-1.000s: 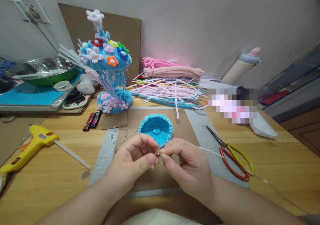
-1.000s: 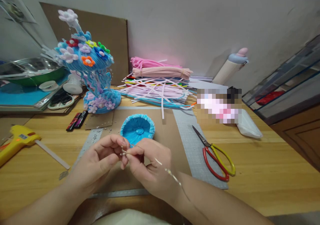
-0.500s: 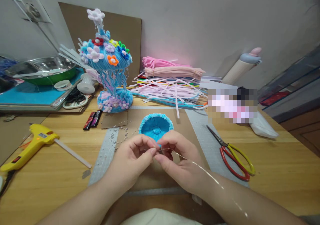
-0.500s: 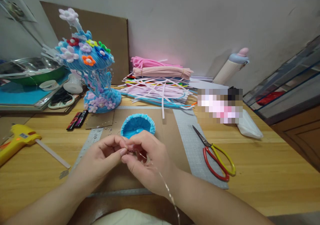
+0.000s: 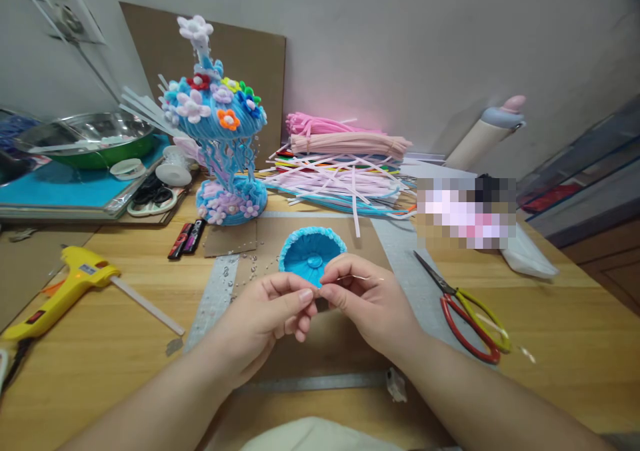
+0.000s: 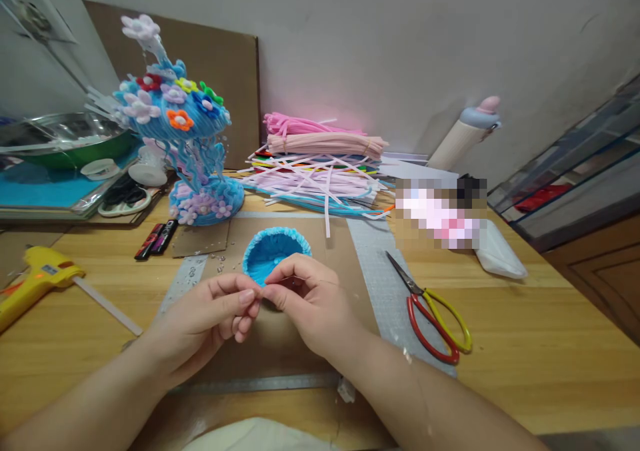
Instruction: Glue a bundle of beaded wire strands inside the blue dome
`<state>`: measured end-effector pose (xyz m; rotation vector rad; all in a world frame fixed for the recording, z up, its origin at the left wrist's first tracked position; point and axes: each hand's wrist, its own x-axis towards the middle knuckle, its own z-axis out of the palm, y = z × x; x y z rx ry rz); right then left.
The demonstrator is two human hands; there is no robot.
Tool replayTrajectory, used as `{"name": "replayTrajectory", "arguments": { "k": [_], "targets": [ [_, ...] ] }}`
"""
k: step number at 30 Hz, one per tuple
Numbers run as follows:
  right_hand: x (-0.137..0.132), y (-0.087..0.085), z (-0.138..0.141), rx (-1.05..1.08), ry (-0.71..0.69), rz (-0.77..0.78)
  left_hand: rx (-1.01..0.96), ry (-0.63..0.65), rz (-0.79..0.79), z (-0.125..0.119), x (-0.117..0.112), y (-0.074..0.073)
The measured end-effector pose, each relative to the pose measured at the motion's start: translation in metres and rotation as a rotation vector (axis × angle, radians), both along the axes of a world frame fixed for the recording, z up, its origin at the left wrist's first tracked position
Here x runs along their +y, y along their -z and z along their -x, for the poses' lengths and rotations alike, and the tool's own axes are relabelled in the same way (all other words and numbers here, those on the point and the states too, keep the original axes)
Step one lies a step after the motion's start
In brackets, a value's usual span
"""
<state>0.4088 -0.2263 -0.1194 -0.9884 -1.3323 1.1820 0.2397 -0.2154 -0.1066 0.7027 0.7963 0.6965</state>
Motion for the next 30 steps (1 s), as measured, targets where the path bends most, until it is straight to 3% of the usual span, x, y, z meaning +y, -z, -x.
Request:
{"name": "replayTrajectory", "arguments": {
  "k": [4, 8, 15, 23, 27, 30],
  "targets": [
    [0.001, -0.004, -0.004, -0.113, -0.065, -0.031, 0.006, 0.031, 0.028, 0.003, 0.001, 0.000],
    [-0.001, -0.003, -0.005, -0.184, -0.040, -0.049, 0.019, 0.072, 0.025, 0.003, 0.001, 0.000],
    [-0.002, -0.007, -0.004, -0.398, 0.035, -0.269, 0.037, 0.070, -0.005, 0.001, 0.001, -0.002],
    [-0.007, -0.003, -0.002, -0.488, 0.096, -0.467, 0.155, 0.021, -0.156, -0.001, -0.001, 0.004],
    [-0.009, -0.004, 0.000, -0.483, 0.121, -0.494, 0.162, -0.014, -0.220, -0.002, -0.002, 0.002],
    [-0.011, -0.006, 0.001, -0.432, 0.154, -0.487, 0.131, -0.038, -0.182, -0.004, -0.004, 0.000]
  ]
}}
